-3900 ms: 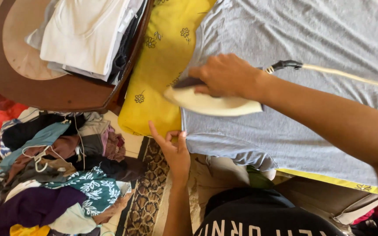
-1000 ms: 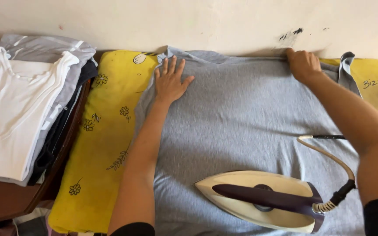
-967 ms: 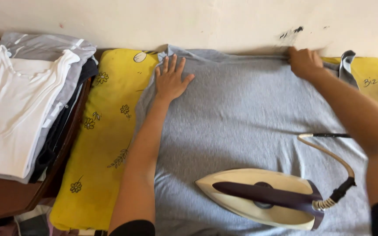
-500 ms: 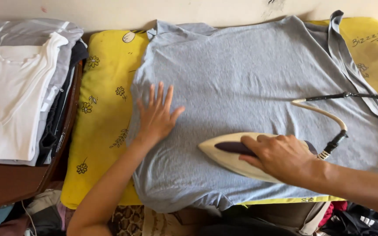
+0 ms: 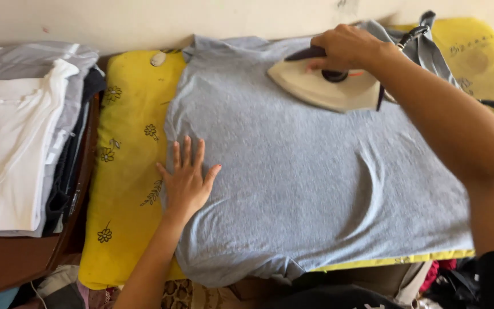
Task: The person irons a grey t-shirt on a yellow ironing board, smoothing out wrinkles with an iron. They then fold the shirt neatly and place it on a stack of other clothes.
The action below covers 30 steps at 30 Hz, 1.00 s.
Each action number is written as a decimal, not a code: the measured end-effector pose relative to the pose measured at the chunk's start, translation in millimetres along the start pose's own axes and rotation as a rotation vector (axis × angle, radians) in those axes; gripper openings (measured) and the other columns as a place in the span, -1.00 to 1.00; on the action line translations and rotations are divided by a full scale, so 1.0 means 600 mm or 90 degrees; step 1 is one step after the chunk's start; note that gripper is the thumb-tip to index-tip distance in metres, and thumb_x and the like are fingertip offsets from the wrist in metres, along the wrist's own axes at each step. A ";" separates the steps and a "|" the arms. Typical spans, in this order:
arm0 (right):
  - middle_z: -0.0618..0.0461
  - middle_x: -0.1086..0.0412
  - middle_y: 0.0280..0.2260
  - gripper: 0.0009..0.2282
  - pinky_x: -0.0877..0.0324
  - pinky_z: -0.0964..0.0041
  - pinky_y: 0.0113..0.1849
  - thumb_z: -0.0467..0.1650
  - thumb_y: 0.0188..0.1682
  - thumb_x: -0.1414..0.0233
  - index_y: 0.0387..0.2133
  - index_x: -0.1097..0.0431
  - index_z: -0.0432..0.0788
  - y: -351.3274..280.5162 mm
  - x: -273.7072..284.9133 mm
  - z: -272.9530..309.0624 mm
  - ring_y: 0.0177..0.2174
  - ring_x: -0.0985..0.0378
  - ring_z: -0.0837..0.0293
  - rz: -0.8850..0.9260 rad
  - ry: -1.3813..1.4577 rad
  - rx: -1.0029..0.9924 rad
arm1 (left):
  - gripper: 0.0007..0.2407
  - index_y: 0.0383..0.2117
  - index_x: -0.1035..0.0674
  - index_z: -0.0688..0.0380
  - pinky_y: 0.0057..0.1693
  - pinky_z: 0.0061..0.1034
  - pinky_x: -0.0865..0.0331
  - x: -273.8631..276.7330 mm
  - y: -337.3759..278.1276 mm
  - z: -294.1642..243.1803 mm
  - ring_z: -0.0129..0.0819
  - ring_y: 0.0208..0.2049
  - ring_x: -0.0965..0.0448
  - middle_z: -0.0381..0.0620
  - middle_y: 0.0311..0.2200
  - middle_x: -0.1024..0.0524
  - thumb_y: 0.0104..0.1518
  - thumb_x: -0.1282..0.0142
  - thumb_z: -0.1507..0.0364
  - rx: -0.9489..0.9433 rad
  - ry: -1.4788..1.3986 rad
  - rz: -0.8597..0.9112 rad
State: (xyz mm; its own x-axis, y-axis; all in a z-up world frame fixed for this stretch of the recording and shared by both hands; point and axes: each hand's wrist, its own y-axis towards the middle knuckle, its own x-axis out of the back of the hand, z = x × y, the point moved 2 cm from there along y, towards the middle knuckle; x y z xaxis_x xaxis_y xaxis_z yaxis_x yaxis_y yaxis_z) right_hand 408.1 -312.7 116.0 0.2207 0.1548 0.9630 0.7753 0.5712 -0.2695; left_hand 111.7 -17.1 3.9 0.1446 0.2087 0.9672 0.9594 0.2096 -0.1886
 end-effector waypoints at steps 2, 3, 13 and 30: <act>-0.16 -0.54 -0.36 -0.60 -0.45 -0.09 -0.29 0.00 0.03 0.03 -0.09 -0.40 0.02 -0.091 -0.044 0.017 -0.31 -0.59 -0.17 0.053 -0.031 0.049 | -0.31 0.45 0.05 -0.18 0.29 0.54 0.34 -0.006 -0.003 0.003 -0.02 0.49 0.40 -0.10 0.51 0.28 0.20 0.54 -0.15 -0.003 0.000 0.004; -0.08 -0.57 -0.41 -0.58 -0.48 -0.04 -0.30 -0.01 -0.02 0.10 0.05 -0.39 0.21 -0.137 -0.063 0.027 -0.37 -0.63 -0.11 0.100 -0.066 0.105 | -0.31 0.45 0.04 -0.17 0.28 0.55 0.33 -0.006 -0.003 0.003 -0.03 0.50 0.40 -0.11 0.51 0.28 0.20 0.55 -0.15 0.000 -0.001 0.001; 0.31 -0.53 -0.42 -0.52 -0.59 0.59 -0.40 0.17 0.00 0.38 0.22 -0.02 0.66 -0.505 -0.177 -0.150 -0.39 -0.67 0.39 0.347 -0.213 -0.257 | -0.35 0.45 -0.04 -0.13 0.25 0.56 0.24 -0.018 -0.005 0.005 0.01 0.49 0.27 -0.06 0.50 0.17 0.25 0.49 -0.10 -0.030 0.026 -0.055; 0.15 -0.62 -0.45 -0.34 -0.43 0.17 -0.32 0.34 0.15 0.18 -0.27 -0.59 0.16 -0.175 -0.203 -0.775 -0.36 -0.67 0.03 -0.195 -0.292 -0.347 | -0.35 0.45 0.07 -0.28 0.32 0.45 0.34 -0.023 0.003 0.013 -0.10 0.51 0.41 -0.20 0.52 0.28 0.20 0.51 -0.12 0.042 0.030 0.010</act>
State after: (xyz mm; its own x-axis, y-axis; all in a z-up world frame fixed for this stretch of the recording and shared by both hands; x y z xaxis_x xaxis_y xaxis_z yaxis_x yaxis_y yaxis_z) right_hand 574.9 -766.3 24.0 -0.2255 0.4394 0.8696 0.9701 0.1839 0.1586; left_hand 109.6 -12.4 -11.0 0.1718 0.1670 0.9709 0.9394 0.2691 -0.2125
